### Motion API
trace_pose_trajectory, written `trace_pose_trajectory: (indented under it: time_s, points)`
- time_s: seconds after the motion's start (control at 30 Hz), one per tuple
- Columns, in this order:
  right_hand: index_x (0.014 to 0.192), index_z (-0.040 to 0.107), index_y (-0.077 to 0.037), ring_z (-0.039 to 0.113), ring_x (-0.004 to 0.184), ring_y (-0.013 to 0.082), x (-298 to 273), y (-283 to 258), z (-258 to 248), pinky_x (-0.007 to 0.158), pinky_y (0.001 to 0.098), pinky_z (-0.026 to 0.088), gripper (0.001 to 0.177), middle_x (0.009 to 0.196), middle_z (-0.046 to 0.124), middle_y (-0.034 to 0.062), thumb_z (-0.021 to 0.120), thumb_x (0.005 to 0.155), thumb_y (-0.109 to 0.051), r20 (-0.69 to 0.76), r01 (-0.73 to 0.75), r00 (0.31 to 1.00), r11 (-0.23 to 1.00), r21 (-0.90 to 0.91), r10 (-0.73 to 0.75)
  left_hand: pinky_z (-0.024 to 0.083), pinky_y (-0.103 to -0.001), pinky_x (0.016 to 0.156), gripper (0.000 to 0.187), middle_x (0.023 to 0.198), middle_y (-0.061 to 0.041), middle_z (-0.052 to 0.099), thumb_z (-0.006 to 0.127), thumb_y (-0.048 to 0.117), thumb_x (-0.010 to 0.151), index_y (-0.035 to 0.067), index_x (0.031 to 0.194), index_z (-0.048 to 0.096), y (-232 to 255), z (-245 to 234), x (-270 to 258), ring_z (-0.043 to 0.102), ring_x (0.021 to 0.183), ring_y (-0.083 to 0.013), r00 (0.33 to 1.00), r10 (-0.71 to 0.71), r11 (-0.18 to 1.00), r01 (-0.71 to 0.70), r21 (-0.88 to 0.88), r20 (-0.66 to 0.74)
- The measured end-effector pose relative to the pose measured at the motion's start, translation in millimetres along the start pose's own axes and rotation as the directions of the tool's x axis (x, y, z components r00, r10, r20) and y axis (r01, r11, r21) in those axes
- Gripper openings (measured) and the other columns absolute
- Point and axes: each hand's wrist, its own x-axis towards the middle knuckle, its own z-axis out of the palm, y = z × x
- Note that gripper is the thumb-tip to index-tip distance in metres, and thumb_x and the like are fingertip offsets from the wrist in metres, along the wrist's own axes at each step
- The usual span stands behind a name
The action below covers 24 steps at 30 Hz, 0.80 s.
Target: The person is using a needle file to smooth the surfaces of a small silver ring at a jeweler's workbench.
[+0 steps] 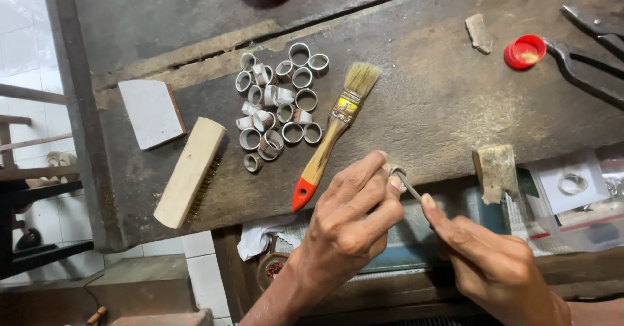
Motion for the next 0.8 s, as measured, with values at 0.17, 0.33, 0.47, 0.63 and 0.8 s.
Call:
trace_pose_trajectory:
  time_s: [0.17,0.33,0.47,0.63,0.8]
  points:
    - [0.140,0.057,0.003,0.052,0.061,0.0153,8,4,2,0.065,0.0265,0.049,0.047,0.091,0.064,0.0040,0.049,0.095,0.013,-0.005,0.008,1.000,0.999,-0.034,-0.008,0.054,-0.044,0.100,0.023,0.097,-0.022,0.066,0.047,-0.006,0.105,-0.009,0.089,0.063,0,1,-1,0.067,0.112,-0.0400,1.000,0.011,1.000,-0.011,-0.006,0.008]
    - [0.140,0.056,0.002,0.061,0.069,0.0133,-3,1,0,0.068,0.0206,0.051,0.045,0.107,0.068,0.0066,0.054,0.095,0.006,0.000,-0.008,1.000,1.000,-0.006,0.008,0.053,-0.045,0.100,0.024,0.098,-0.023,0.065,0.044,-0.006,0.105,-0.010,0.091,0.062,-1,0,0,0.065,0.113,-0.0414,1.000,0.016,1.000,-0.016,-0.021,0.006]
    - [0.138,0.057,0.005,0.057,0.066,0.0149,12,2,2,0.070,0.0294,0.051,0.046,0.115,0.072,0.0077,0.050,0.094,0.014,-0.026,0.023,0.999,1.000,-0.019,-0.024,0.053,-0.045,0.101,0.024,0.101,-0.025,0.066,0.041,-0.007,0.104,-0.011,0.093,0.063,0,1,-4,0.064,0.115,-0.0420,1.000,0.007,0.999,-0.006,-0.033,0.028]
    - [0.140,0.056,0.003,0.062,0.069,0.0120,0,-2,-1,0.072,0.0200,0.051,0.046,0.107,0.072,0.0051,0.053,0.094,0.008,-0.006,-0.030,1.000,0.999,0.019,0.031,0.053,-0.044,0.100,0.024,0.100,-0.023,0.066,0.043,-0.006,0.104,-0.009,0.092,0.064,-1,1,-3,0.066,0.114,-0.0416,1.000,0.014,1.000,-0.014,-0.011,0.002]
    - [0.138,0.056,0.006,0.065,0.074,0.0149,4,0,3,0.075,0.0297,0.052,0.044,0.131,0.070,0.0131,0.051,0.095,0.012,-0.038,0.020,0.999,0.999,-0.037,-0.022,0.052,-0.045,0.103,0.025,0.102,-0.026,0.066,0.041,-0.005,0.105,-0.011,0.095,0.063,1,1,-3,0.064,0.115,-0.0427,0.999,0.023,0.999,-0.022,-0.029,0.029]
